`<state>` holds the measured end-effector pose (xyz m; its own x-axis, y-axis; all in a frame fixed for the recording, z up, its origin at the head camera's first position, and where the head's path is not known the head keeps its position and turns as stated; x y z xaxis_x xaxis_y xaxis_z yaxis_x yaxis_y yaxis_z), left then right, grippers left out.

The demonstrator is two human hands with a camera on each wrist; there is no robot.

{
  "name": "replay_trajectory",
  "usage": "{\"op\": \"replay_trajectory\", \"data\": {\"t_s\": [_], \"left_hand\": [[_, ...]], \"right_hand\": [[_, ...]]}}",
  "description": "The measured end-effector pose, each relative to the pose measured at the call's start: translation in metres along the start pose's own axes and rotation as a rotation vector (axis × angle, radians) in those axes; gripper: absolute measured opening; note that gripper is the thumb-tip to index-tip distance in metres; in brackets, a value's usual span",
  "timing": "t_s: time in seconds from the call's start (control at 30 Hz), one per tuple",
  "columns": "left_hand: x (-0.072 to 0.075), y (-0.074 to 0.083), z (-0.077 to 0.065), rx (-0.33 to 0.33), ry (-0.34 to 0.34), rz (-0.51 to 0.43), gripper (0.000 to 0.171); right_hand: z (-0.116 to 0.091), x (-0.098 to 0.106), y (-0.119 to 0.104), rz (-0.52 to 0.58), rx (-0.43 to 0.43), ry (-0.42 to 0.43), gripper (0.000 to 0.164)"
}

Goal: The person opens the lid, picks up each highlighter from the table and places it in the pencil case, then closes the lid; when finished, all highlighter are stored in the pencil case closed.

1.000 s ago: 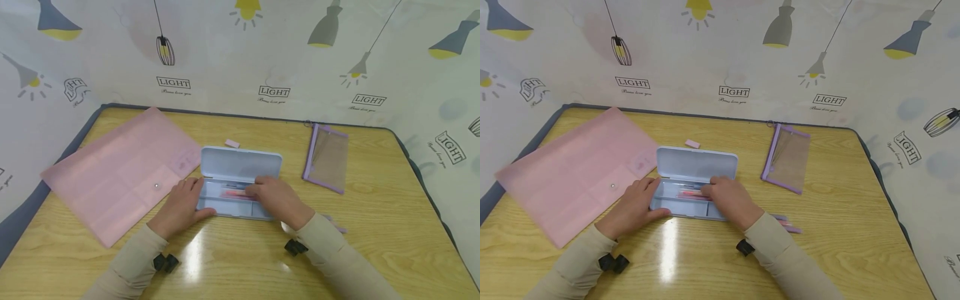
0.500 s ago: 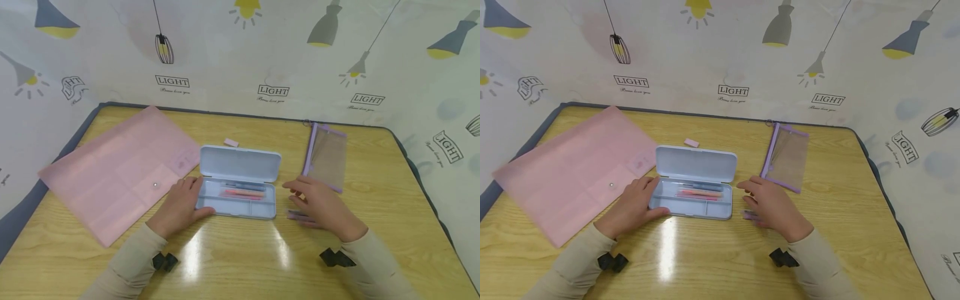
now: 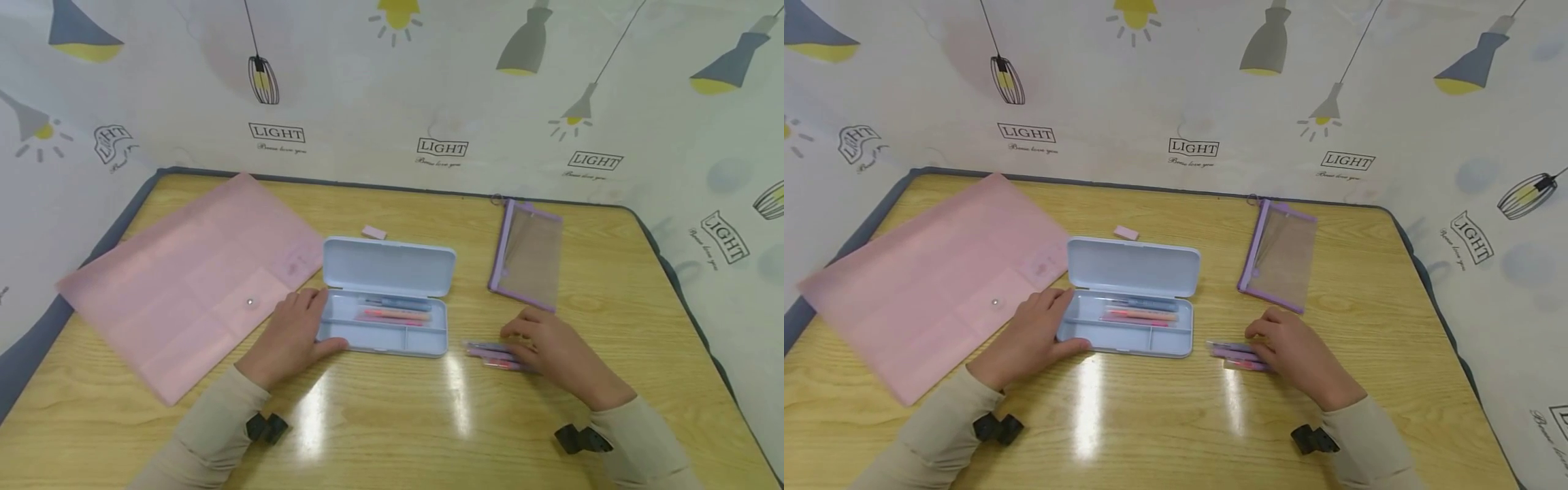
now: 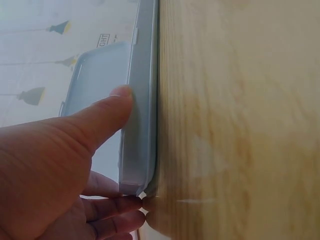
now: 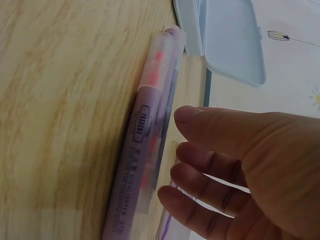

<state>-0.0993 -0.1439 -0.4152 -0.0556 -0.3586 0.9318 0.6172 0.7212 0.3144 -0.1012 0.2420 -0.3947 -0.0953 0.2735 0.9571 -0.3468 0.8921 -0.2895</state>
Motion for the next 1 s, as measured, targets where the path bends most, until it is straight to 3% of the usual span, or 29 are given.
{"op": "replay_trajectory", "data": {"t_s": [1.0], "left_hand": [[-0.0015,-0.0019,-0.0001,0.009,-0.008,-0.009,0.087]], "right_hand": [[0.0038,-0.0057,0.0019,-0.035,0.022,0.032,0.018]]}}
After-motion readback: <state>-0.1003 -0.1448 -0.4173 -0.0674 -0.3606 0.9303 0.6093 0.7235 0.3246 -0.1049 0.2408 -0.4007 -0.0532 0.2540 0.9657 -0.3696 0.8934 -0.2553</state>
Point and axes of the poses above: each hand's wrist, its own z-axis towards the middle knuckle, its own x-axis out of the back of the hand, y = z × x, the point moved 2 cm from there along z, towards the middle knuckle, and after that the axes turned 14 degrees about -x, right-handed, at the moved point
